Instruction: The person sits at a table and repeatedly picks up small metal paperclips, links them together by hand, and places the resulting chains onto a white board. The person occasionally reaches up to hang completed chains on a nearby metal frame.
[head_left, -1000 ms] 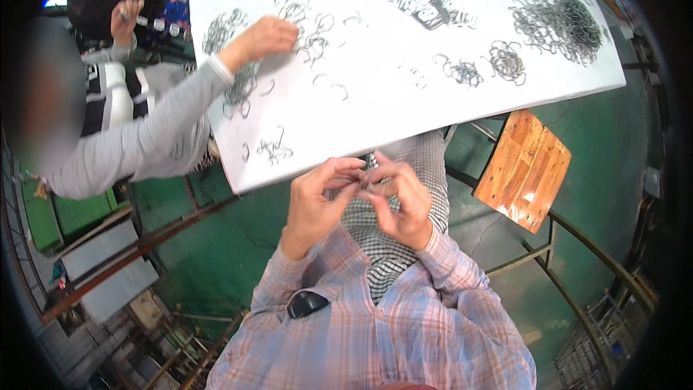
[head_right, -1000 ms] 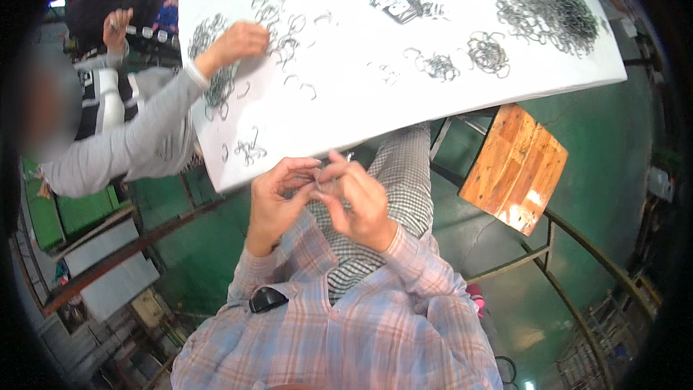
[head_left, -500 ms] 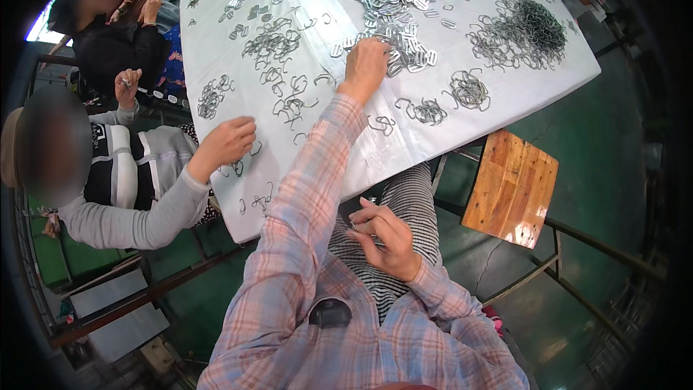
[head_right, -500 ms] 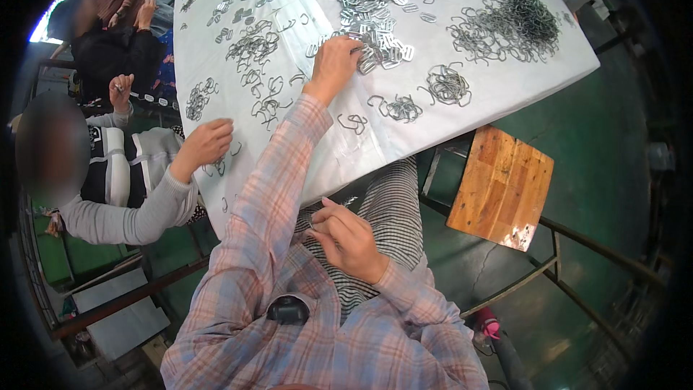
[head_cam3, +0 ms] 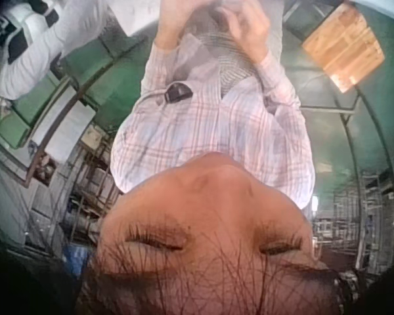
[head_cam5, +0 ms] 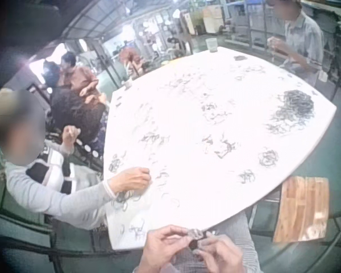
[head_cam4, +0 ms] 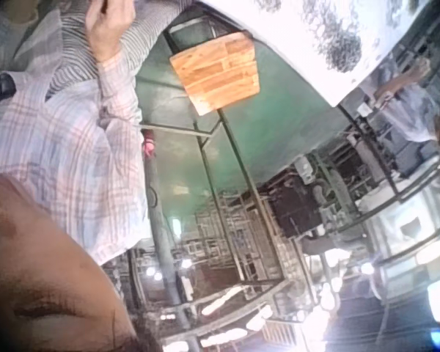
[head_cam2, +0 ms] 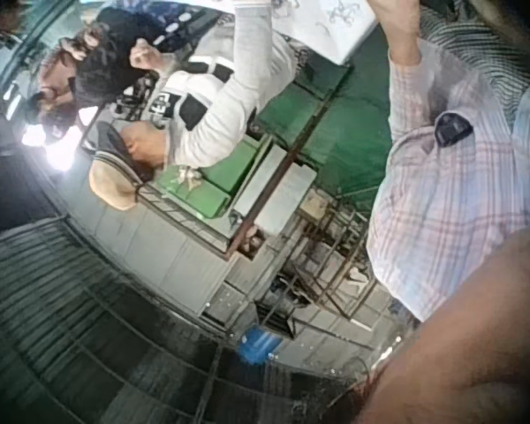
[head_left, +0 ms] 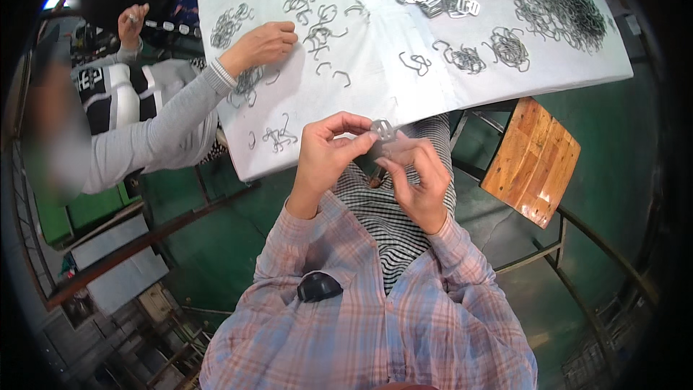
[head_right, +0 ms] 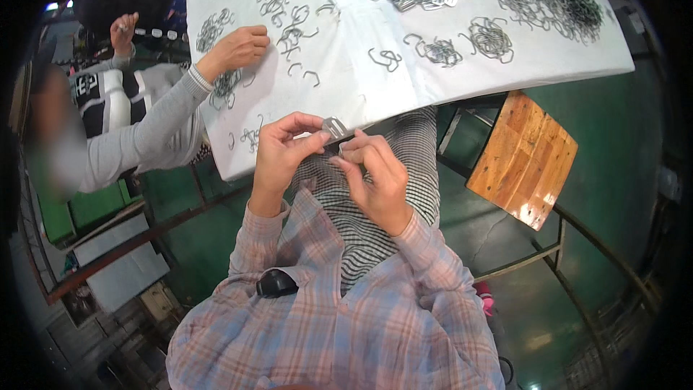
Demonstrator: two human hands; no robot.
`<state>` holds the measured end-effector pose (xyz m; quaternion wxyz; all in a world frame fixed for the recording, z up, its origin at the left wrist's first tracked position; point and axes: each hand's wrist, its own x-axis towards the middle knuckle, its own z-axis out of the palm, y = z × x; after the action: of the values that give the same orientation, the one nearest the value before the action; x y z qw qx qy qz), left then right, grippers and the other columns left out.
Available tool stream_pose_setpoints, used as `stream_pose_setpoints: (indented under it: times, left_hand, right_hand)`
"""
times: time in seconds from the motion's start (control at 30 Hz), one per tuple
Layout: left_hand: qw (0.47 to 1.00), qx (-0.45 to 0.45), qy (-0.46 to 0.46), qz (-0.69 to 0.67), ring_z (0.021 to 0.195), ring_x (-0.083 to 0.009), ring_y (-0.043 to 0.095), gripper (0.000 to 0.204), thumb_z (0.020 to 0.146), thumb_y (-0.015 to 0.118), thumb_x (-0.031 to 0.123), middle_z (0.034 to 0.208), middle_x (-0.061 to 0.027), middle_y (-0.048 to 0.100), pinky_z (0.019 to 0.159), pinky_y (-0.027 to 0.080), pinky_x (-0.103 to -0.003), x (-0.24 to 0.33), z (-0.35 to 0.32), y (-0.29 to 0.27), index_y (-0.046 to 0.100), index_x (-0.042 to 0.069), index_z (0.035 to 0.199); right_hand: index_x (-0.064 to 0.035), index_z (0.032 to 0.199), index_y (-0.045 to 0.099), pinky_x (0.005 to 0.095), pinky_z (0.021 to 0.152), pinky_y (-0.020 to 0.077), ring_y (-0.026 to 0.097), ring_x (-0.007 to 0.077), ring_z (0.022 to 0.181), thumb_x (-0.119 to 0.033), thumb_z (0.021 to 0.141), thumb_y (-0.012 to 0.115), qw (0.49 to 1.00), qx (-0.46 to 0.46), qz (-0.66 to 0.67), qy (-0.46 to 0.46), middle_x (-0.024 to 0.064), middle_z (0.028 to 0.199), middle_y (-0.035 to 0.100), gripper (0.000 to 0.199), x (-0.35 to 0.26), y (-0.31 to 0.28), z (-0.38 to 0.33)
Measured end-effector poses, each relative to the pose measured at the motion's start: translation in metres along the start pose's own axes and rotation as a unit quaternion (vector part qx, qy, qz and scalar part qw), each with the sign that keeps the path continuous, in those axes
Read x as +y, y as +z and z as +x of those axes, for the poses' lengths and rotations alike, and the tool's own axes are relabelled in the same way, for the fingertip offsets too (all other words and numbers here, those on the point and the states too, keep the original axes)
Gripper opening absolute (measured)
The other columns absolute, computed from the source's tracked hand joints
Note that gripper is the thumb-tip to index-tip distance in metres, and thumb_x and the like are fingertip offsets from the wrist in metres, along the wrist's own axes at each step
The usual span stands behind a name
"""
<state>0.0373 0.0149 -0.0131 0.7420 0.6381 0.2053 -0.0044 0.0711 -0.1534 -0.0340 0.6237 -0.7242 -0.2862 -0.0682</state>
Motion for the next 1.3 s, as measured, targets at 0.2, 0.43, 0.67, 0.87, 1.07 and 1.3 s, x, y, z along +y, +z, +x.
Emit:
stream_pose_setpoints:
  times: [0.2, 0.43, 0.67, 0.87, 1.07, 1.3]
  left_hand:
    - [0.993, 0.044, 0.077, 0.082, 0.078, -0.0085, 0.066, 0.015, 0.082, 0.073, -0.004, 0.093, -0.0081, 0.071, 0.067, 0.052, -0.019, -0.001, -0.032, 0.0, 0.07, -0.006, 0.096]
    - [0.963, 0.087, 0.167, 0.195, 0.072, -0.0082, 0.061, 0.017, 0.076, 0.075, -0.004, 0.084, -0.0044, 0.069, 0.066, 0.049, -0.022, -0.004, -0.05, -0.007, 0.072, -0.001, 0.092]
    - [0.955, 0.099, 0.198, 0.197, 0.066, -0.0116, 0.061, 0.017, 0.072, 0.076, -0.001, 0.077, -0.0038, 0.069, 0.059, 0.048, -0.024, 0.008, -0.069, -0.008, 0.074, 0.006, 0.087]
    - [0.954, 0.111, 0.227, 0.161, 0.062, -0.0109, 0.057, 0.018, 0.073, 0.076, -0.001, 0.075, -0.0035, 0.068, 0.056, 0.046, -0.025, 0.001, -0.071, -0.007, 0.074, 0.006, 0.089]
    - [0.955, 0.112, 0.194, 0.196, 0.066, -0.0113, 0.06, 0.017, 0.074, 0.076, -0.002, 0.078, -0.0049, 0.069, 0.061, 0.049, -0.024, -0.016, -0.071, -0.008, 0.073, 0.004, 0.09]
    - [0.964, 0.149, 0.169, 0.144, 0.06, -0.0073, 0.057, 0.014, 0.075, 0.078, 0.004, 0.077, -0.0025, 0.07, 0.056, 0.045, -0.023, -0.028, -0.067, 0.002, 0.07, 0.003, 0.085]
  right_hand:
    - [0.0008, 0.082, 0.06, 0.0423, 0.085, 0.0577, 0.066, 0.0272, 0.079, 0.006, 0.073, 0.076, 0.999, -0.034, -0.041, 0.001, 0.0138, 0.085, 0.064, 0.019, -0.003, 0.012, -0.008]
    - [0.001, 0.088, 0.064, 0.0353, 0.077, 0.0555, 0.066, 0.0268, 0.081, 0.003, 0.077, 0.074, 0.995, -0.102, -0.006, -0.004, 0.0134, 0.086, 0.065, 0.015, -0.002, 0.011, -0.005]
    - [-0.0018, 0.09, 0.068, 0.035, 0.069, 0.0502, 0.065, 0.0257, 0.08, -0.001, 0.084, 0.068, 0.998, -0.04, -0.05, 0.023, 0.0103, 0.087, 0.065, 0.006, 0.077, 0.064, 0.094]
    - [-0.0018, 0.088, 0.065, 0.0439, 0.075, 0.052, 0.064, 0.0358, 0.088, -0.012, 0.086, 0.066, 0.93, -0.191, -0.315, 0.024, 0.0148, 0.097, 0.062, 0.011, 0.147, 0.13, 0.154]
    - [0.001, 0.087, 0.063, 0.0407, 0.068, 0.0501, 0.065, 0.0327, 0.076, -0.014, 0.09, 0.063, 0.965, -0.18, -0.186, 0.05, 0.0203, 0.083, 0.066, 0.015, 0.107, 0.09, 0.132]
    - [0.0024, 0.09, 0.066, 0.0218, 0.055, 0.0478, 0.061, 0.0102, 0.065, -0.005, 0.09, 0.067, 0.912, -0.104, 0.261, 0.299, 0.0083, 0.08, 0.068, 0.008, -0.006, -0.006, 0.032]
